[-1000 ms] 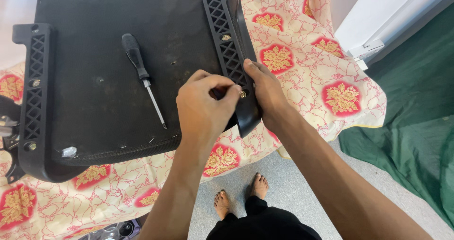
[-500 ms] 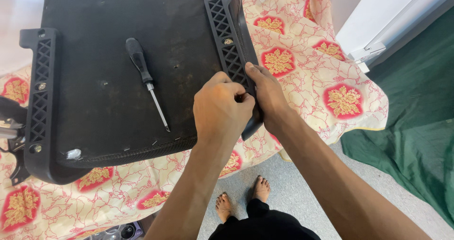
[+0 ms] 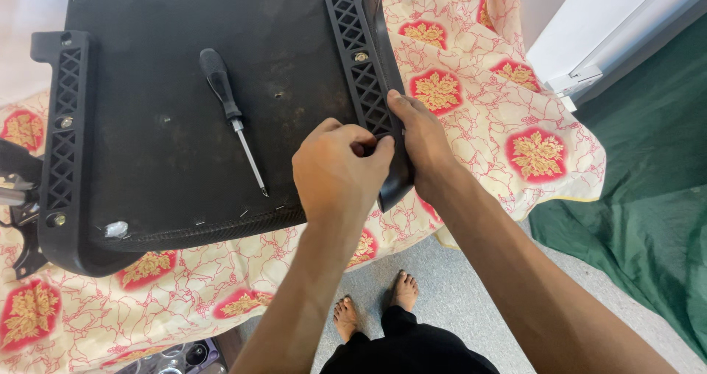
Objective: The person assembles an office chair by attaching the seat to the base. They use a screwdriver to tighten screws on the underside of the seat, then align and secure the central gas lift mechanism to the seat plate.
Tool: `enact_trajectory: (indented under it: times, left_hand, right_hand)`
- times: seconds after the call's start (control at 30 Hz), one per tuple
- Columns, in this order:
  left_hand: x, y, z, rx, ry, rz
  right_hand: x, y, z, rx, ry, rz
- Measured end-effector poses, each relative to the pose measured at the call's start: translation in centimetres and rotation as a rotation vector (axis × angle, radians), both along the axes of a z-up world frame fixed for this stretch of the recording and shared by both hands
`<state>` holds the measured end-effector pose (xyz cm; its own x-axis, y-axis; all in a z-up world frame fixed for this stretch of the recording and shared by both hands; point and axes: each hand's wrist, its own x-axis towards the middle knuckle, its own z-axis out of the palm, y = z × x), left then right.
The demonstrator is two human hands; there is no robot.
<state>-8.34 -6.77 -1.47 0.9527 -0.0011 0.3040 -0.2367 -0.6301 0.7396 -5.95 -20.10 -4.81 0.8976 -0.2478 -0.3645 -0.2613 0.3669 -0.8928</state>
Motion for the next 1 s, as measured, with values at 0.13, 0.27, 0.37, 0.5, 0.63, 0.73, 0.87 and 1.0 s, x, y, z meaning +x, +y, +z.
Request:
enact_trajectory:
  times: [0.13,0.27,0.37,0.5,0.63,0.73,0.87,1.0]
  left_hand:
    - [-0.1,-1.1,0.0,0.131,-0.205,0.052]
    - [-0.1,-1.7,0.0,0.155,-0.213,0.047]
    - [0.0,-1.7,-0.1,0.139,-0.170,0.040]
    - [-0.1,-1.8,-0.1,0.035,-0.127,0.036]
    - [-0.4,-1.7,-0.2,-0.011,-0.183,0.001]
    - [-0.2,-1.2,0.0,-0.031,-0.188,0.000]
    - [-0.3,-1.3,0.3,-0.140,-0.067,0.032]
    - [0.5,-0.6,0.6,-0.213,0.111,0.047]
  right_hand:
    - [-0.2,0.2,0.4,0.016,0.019,-0.004]
    - [-0.2,0.2,0.6,0.004,0.019,-0.002]
    - [-0.1,0.1,0.5,0.007,0.039,-0.014]
    - [0.0,0.1,0.4,-0.009,0.035,-0.014]
    - [-0.1,0.4,0.5,0.040,0.017,-0.017]
    - [-0.1,0.5,0.7,0.029,0.013,-0.022]
    - [0.0,0.2,0.7,0.003,0.034,-0.033]
    - [0.2,0.6,0.6,-0.051,0.030,-0.073]
